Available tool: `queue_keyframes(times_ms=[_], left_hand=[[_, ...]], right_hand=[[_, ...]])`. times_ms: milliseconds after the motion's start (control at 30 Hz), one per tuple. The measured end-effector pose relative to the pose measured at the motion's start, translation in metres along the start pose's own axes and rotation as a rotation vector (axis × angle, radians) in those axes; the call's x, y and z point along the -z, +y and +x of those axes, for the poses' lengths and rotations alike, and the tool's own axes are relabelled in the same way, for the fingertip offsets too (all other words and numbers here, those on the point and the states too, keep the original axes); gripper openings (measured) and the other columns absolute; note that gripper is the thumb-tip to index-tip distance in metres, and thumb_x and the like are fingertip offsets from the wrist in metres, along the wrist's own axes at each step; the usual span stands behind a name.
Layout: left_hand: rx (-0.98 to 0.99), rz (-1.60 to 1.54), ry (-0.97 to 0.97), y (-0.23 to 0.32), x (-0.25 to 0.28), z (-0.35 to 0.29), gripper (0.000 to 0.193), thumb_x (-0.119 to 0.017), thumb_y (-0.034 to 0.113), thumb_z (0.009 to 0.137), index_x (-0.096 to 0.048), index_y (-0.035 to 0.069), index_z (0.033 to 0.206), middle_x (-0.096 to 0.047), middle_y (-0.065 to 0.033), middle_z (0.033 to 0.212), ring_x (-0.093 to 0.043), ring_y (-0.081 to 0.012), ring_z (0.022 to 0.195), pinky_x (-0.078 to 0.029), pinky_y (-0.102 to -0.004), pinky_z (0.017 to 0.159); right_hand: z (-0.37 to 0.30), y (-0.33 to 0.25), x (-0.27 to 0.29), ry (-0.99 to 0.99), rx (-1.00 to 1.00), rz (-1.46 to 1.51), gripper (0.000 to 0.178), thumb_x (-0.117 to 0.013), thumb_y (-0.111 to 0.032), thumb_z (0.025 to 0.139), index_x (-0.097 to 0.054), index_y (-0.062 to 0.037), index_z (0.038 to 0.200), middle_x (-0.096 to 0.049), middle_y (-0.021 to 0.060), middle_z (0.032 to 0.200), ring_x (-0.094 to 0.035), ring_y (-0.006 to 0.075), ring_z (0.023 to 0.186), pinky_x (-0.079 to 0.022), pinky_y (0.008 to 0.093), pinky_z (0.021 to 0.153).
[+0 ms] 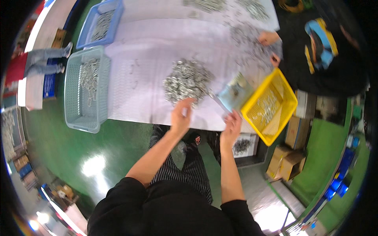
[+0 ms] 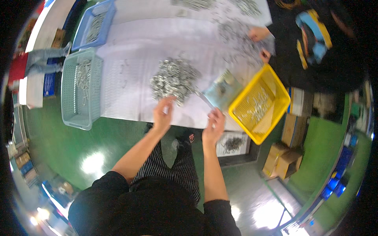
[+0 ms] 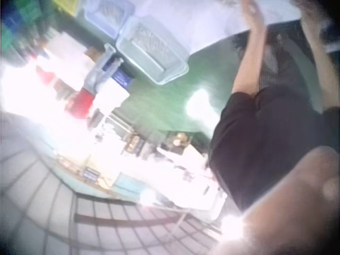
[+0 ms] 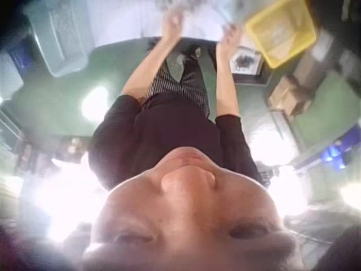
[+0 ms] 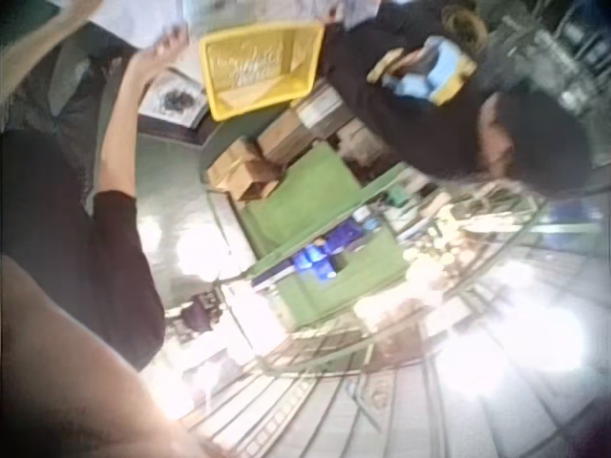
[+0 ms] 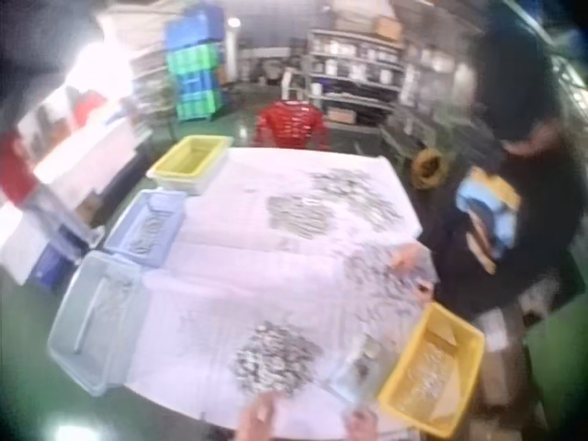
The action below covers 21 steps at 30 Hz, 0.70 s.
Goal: The person sorts various small metal hardware pieces by hand on a white table, picking them up from a large pile and placing them into smaller plastic bins.
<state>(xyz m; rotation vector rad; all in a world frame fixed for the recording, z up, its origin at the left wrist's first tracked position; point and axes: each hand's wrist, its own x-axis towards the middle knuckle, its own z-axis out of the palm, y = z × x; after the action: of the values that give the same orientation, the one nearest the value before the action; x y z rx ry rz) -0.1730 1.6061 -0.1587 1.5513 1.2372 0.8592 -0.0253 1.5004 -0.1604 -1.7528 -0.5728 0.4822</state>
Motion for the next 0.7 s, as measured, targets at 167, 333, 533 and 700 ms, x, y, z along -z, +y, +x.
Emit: queue_keyframes(times_ms=[167, 333, 533, 700], left_hand=[[0.039, 0.203, 0.375, -0.095, 0.136, 0.12, 0.022, -0.055, 0.003, 0.082, -0.062, 0.007, 0.103, -0.061, -0.0116, 0.102, -0.056, -0.0294, 0.095, -0.045, -0.0364, 0.08], [0.029, 0.564, 0.537, -0.157, 0.191, 0.243, 0.026, -0.058, 0.017, 0.084, -0.059, 0.004, 0.107, -0.056, -0.0161, 0.11, -0.052, -0.034, 0.1, -0.042, -0.0428, 0.086], [0.207, 0.65, 0.524, -0.172, 0.21, 0.325, 0.024, -0.063, 0.024, 0.081, -0.06, 0.007, 0.097, -0.059, -0.0103, 0.091, -0.055, -0.0301, 0.088, -0.045, -0.0432, 0.075], [0.255, 0.656, 0.456, -0.177, 0.215, 0.336, 0.02, -0.069, 0.022, 0.076, -0.06, 0.008, 0.087, -0.059, -0.008, 0.084, -0.055, -0.0294, 0.086, -0.045, -0.0417, 0.073]], right_hand=[[0.065, -0.034, -0.225, -0.553, 0.294, -0.244, 0.014, -0.057, -0.011, 0.085, -0.062, -0.0063, 0.097, -0.06, 0.0083, 0.087, -0.061, 0.0234, 0.079, -0.048, 0.0317, 0.068], [0.052, -0.036, -0.381, -0.706, 0.178, -0.656, 0.017, -0.064, -0.017, 0.079, -0.064, -0.0072, 0.094, -0.062, 0.0094, 0.09, -0.061, 0.0277, 0.08, -0.046, 0.0372, 0.069], [0.03, -0.032, -0.427, -0.55, 0.125, -0.989, 0.013, -0.064, -0.02, 0.079, -0.062, -0.0087, 0.085, -0.061, 0.0063, 0.085, -0.06, 0.0267, 0.079, -0.04, 0.0436, 0.072], [0.018, -0.027, -0.425, -0.575, -0.003, -0.935, 0.008, -0.062, -0.017, 0.08, -0.061, -0.0103, 0.084, -0.06, 0.0052, 0.087, -0.06, 0.0253, 0.077, -0.039, 0.0434, 0.071]])
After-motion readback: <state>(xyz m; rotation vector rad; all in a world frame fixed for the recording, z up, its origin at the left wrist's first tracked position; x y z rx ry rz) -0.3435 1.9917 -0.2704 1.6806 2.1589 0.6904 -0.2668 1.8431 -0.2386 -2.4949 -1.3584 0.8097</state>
